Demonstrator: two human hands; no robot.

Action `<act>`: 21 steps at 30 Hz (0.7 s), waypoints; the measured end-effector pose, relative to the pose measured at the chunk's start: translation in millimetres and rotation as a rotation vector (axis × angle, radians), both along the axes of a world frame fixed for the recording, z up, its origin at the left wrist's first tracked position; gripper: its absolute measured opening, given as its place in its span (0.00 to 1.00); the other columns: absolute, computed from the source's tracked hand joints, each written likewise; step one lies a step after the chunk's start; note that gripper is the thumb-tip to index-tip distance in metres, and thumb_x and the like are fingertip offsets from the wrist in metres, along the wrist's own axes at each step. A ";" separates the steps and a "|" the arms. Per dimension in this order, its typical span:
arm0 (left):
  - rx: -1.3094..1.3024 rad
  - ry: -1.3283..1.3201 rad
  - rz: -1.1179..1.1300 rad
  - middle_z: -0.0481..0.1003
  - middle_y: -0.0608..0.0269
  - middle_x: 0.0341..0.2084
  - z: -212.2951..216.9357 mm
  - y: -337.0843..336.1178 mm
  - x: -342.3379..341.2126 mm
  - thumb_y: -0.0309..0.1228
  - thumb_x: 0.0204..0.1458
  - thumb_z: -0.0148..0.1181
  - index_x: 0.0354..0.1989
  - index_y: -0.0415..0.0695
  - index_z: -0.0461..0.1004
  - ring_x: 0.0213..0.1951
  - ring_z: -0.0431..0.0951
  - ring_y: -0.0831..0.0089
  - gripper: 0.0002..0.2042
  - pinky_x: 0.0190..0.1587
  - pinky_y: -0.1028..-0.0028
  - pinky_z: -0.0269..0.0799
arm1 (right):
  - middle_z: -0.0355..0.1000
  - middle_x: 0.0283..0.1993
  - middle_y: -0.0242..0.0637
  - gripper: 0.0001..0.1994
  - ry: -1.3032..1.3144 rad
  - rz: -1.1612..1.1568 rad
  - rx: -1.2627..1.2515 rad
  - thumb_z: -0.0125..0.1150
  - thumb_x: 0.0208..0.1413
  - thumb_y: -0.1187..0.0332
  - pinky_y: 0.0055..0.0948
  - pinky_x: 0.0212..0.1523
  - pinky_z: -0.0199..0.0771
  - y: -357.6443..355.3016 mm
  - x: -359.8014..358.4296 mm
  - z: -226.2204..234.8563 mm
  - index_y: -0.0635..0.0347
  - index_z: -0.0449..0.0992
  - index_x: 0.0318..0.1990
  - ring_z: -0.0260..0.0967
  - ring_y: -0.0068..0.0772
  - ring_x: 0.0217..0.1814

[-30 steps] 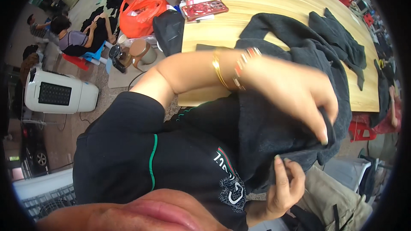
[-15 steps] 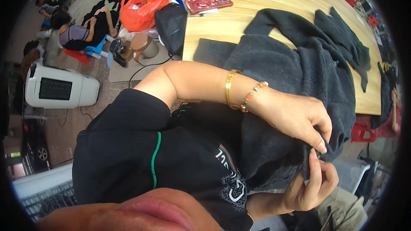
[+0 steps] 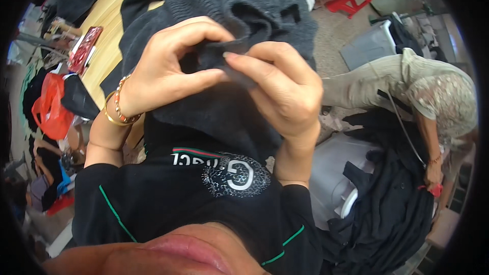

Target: Inspecting and buttoning grey sweaters in a garment workshop.

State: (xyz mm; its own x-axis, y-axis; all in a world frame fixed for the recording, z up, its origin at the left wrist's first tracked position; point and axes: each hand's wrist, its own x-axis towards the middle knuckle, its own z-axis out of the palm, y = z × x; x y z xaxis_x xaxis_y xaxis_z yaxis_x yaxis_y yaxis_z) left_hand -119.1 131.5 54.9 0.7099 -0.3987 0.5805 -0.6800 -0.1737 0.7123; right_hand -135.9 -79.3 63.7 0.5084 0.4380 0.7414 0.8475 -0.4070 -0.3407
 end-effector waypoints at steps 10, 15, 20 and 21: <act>-0.025 -0.020 0.004 0.78 0.53 0.37 -11.2 -0.8 -5.0 0.30 0.48 0.68 0.43 0.37 0.77 0.39 0.80 0.60 0.15 0.41 0.69 0.75 | 0.73 0.37 0.40 0.23 0.119 0.130 -0.011 0.61 0.37 0.89 0.25 0.35 0.73 -13.4 5.8 -0.2 0.63 0.83 0.45 0.73 0.31 0.35; -0.148 0.146 -0.008 0.79 0.56 0.33 -12.6 -4.4 -8.5 0.30 0.46 0.69 0.41 0.36 0.77 0.38 0.81 0.68 0.15 0.44 0.73 0.76 | 0.71 0.50 0.38 0.26 0.042 0.141 0.020 0.62 0.36 0.90 0.22 0.37 0.74 -12.3 11.0 2.0 0.63 0.82 0.48 0.74 0.27 0.37; -0.089 0.050 -0.038 0.76 0.56 0.33 -12.3 -2.0 -10.0 0.21 0.44 0.68 0.40 0.37 0.75 0.33 0.79 0.66 0.14 0.37 0.72 0.75 | 0.66 0.66 0.45 0.33 0.372 0.217 -0.093 0.64 0.37 0.86 0.16 0.38 0.70 -18.0 17.5 17.6 0.67 0.74 0.59 0.72 0.22 0.45; -0.094 0.017 -0.033 0.76 0.55 0.32 -12.3 -2.0 -9.4 0.21 0.43 0.68 0.39 0.37 0.75 0.31 0.79 0.64 0.14 0.35 0.71 0.75 | 0.68 0.64 0.44 0.32 0.423 0.303 -0.145 0.63 0.38 0.86 0.16 0.38 0.70 -20.6 21.7 21.2 0.67 0.74 0.58 0.71 0.22 0.45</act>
